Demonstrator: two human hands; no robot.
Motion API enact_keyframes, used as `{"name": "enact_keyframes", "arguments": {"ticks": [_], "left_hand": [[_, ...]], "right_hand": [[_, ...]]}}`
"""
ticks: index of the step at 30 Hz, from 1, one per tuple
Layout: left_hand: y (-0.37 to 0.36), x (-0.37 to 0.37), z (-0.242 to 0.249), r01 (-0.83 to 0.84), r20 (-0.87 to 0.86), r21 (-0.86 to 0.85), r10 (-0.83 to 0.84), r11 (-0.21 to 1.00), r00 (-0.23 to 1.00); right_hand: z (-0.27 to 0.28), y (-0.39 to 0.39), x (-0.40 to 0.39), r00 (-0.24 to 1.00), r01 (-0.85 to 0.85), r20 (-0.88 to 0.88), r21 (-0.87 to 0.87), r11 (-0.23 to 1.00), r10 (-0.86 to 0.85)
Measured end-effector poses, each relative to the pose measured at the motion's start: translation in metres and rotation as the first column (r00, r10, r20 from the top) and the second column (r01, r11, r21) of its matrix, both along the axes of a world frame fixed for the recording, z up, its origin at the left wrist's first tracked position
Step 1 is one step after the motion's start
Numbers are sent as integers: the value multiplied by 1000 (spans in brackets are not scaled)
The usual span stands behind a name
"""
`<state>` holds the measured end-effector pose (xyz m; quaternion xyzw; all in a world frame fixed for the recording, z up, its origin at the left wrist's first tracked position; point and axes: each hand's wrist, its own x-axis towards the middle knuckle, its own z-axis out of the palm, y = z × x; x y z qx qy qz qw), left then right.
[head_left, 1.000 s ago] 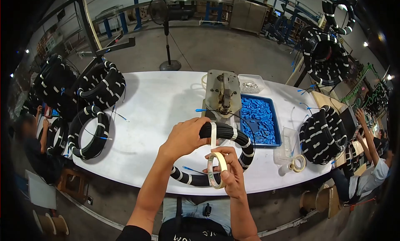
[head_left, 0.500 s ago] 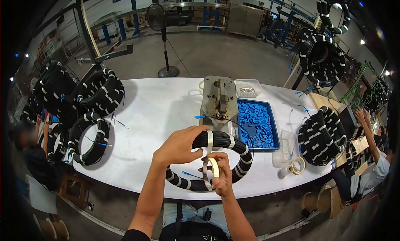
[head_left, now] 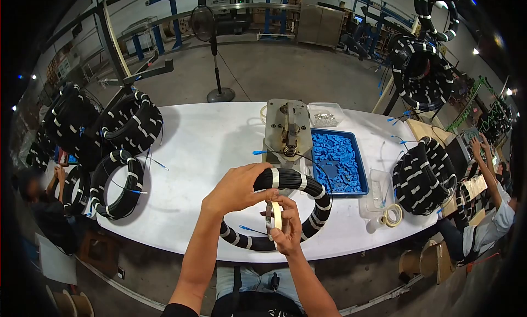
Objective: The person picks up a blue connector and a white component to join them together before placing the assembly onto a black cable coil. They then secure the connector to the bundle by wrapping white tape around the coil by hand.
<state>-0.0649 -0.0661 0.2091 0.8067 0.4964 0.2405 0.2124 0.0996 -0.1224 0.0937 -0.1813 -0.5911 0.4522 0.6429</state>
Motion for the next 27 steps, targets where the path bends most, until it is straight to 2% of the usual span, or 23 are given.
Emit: {"name": "enact_keyframes", "arguments": {"ticks": [2, 5, 10, 12, 13, 14, 16, 18, 20, 22, 24, 25, 27], "left_hand": [[2, -1, 2, 34, -20, -5, -34, 999, 999], [5, -1, -3, 53, -40, 15, -52, 998, 998], [3, 3, -4, 46, -40, 47, -44, 998, 998], [0, 5, -2, 48, -36, 41, -47, 998, 998], [-1, 6, -2, 35, -21, 78, -34, 996, 999], [-3, 6, -1, 21, -5, 114, -21, 993, 1000], [-4, 6, -3, 25, -6, 118, -25, 993, 1000], [-6, 7, -2, 32, -7, 122, -31, 992, 999], [-8, 8, 0, 70, 40, 110, -75, 991, 996], [-11, 8, 5, 83, 56, 120, -90, 989, 994], [-12, 7, 5, 93, 73, 125, -103, 988, 992], [-11, 7, 3, 90, 71, 140, -101, 986, 992], [-12, 6, 4, 88, 66, 149, -99, 985, 993]], "right_hand": [[4, -1, -1, 997, 53, 54, 6, 999, -54], [12, -5, -8, 992, 125, 31, -3, 992, -125], [-2, -6, -4, 974, 200, 102, 49, 979, -204], [-4, -10, -2, 949, 314, 33, -69, 947, -312], [-1, -12, 0, 952, 302, -10, -150, 942, -306], [-5, -10, 5, 952, 301, -10, -149, 942, -305], [-3, -5, 13, 980, 177, 147, -320, 931, -135], [10, -1, 8, 985, 151, 136, -354, 923, -109], [25, 4, -3, 989, 128, -22, -342, 931, -144], [18, 7, -2, 992, 125, 12, -320, 939, -128], [18, 6, 3, 999, -37, -25, -479, 877, 29], [14, 8, 2, 994, -74, -103, -498, 864, 25], [19, 9, -3, 989, -89, -145, -545, 834, 10]]}}
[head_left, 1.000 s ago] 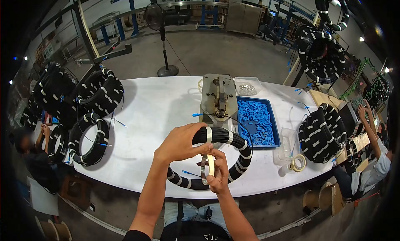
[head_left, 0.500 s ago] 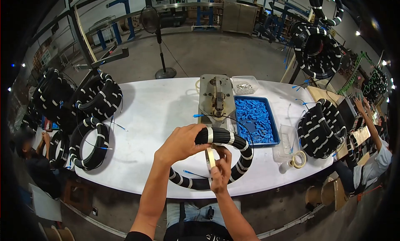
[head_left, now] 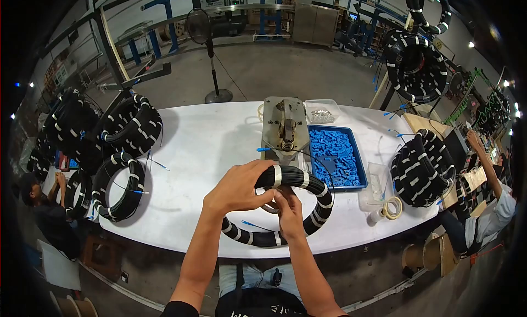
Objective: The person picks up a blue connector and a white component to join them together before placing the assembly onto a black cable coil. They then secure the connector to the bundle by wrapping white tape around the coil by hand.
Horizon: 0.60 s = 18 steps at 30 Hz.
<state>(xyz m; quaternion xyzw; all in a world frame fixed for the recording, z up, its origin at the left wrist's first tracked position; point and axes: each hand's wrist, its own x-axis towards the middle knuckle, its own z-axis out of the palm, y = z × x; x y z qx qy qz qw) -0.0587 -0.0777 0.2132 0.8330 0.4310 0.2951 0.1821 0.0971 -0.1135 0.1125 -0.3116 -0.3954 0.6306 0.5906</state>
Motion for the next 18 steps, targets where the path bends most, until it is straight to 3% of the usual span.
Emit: {"name": "enact_keyframes", "arguments": {"ticks": [5, 10, 13, 15, 18], "left_hand": [[-3, 6, -3, -55, -7, 34, 55, 998, 998], [0, 7, -10, -77, -34, 79, 80, 994, 996], [0, 7, -11, -94, -73, 107, 102, 990, 992], [0, 6, -12, -91, -82, 115, 101, 989, 991], [-1, 3, -15, -104, -93, 118, 115, 988, 989]], "right_hand": [[-4, 4, -8, 986, 64, -150, -39, 997, -69], [4, 5, -12, 975, 167, -129, -100, 981, -179], [3, 9, -8, 982, 53, -178, -82, 995, -67], [11, 8, -10, 978, 103, -155, -229, 968, -141], [19, 7, -1, 971, -31, -237, -284, 958, -39]]}}
